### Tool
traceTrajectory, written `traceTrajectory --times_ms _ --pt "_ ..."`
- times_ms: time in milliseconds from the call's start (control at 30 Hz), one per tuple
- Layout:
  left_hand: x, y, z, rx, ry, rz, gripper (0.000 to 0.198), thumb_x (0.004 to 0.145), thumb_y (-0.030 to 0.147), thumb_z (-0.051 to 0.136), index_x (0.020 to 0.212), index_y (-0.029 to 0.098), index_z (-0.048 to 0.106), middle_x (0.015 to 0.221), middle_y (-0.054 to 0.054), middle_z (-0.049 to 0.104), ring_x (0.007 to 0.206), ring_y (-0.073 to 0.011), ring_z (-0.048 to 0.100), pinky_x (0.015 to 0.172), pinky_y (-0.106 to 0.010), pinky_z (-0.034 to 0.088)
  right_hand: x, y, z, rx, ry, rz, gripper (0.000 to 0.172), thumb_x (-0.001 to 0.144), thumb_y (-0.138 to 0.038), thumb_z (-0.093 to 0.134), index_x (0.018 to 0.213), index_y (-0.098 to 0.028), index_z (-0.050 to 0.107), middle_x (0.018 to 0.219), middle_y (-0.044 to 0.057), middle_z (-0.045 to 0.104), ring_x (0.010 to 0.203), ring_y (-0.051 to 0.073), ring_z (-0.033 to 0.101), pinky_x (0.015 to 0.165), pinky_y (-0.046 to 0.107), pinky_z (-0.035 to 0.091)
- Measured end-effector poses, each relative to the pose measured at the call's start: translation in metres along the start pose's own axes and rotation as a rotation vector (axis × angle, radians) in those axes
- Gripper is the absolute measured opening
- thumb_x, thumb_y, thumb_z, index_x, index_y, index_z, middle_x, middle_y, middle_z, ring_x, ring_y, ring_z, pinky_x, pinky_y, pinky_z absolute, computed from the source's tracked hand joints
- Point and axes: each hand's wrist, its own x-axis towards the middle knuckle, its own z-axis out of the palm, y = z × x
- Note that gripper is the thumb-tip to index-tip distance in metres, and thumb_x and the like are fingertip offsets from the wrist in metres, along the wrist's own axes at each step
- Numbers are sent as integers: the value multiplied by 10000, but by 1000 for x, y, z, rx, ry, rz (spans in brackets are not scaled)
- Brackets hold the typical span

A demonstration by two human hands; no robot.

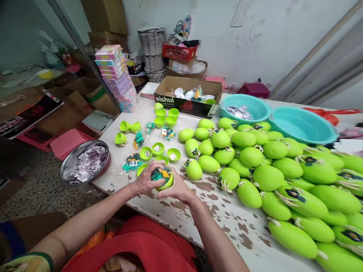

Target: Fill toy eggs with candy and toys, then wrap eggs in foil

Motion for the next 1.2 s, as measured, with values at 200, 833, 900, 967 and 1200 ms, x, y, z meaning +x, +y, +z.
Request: traceTrajectory --times_ms 200,833,900,967,1200 --pt "21 23 -33 -70 -157 153 302 798 386 730 1036 222 642 1191 -99 615 1166 -275 530 1028 -445 403 6 -22 23 46 44 -81 944 458 -287 931 1300 -240 506 1329 66 541 1229 305 504 1053 447 392" --pt "63 42 -98 -390 -118 365 285 702 63 527 937 211 588 1047 -75 697 949 -206 656 859 -360 494 51 -66 68 -169 197 -222 823 402 -253 936 1153 -230 602 1100 16 594 1024 256 562 915 387 467" --pt "69 40 -96 -301 -127 509 239 675 64 503 849 212 571 874 -46 718 786 -179 665 763 -334 493 54 -62 64 -176 147 -230 799 382 -324 955 1109 -220 639 1138 28 590 1107 287 533 1011 423 408" --pt "76 33 -93 -175 -154 614 157 687 94 491 773 215 542 791 -35 717 685 -164 646 690 -325 468 55 -57 60 -91 82 -191 860 367 -429 956 1134 -207 637 1168 46 591 1147 312 520 1054 453 369" --pt "76 26 -94 -65 -108 604 286 772 218 602 1054 218 559 979 -80 695 958 -229 655 860 -388 488 62 -64 48 -1 50 -118 847 463 -422 927 1216 -229 590 1247 52 597 1237 315 495 1103 448 342"
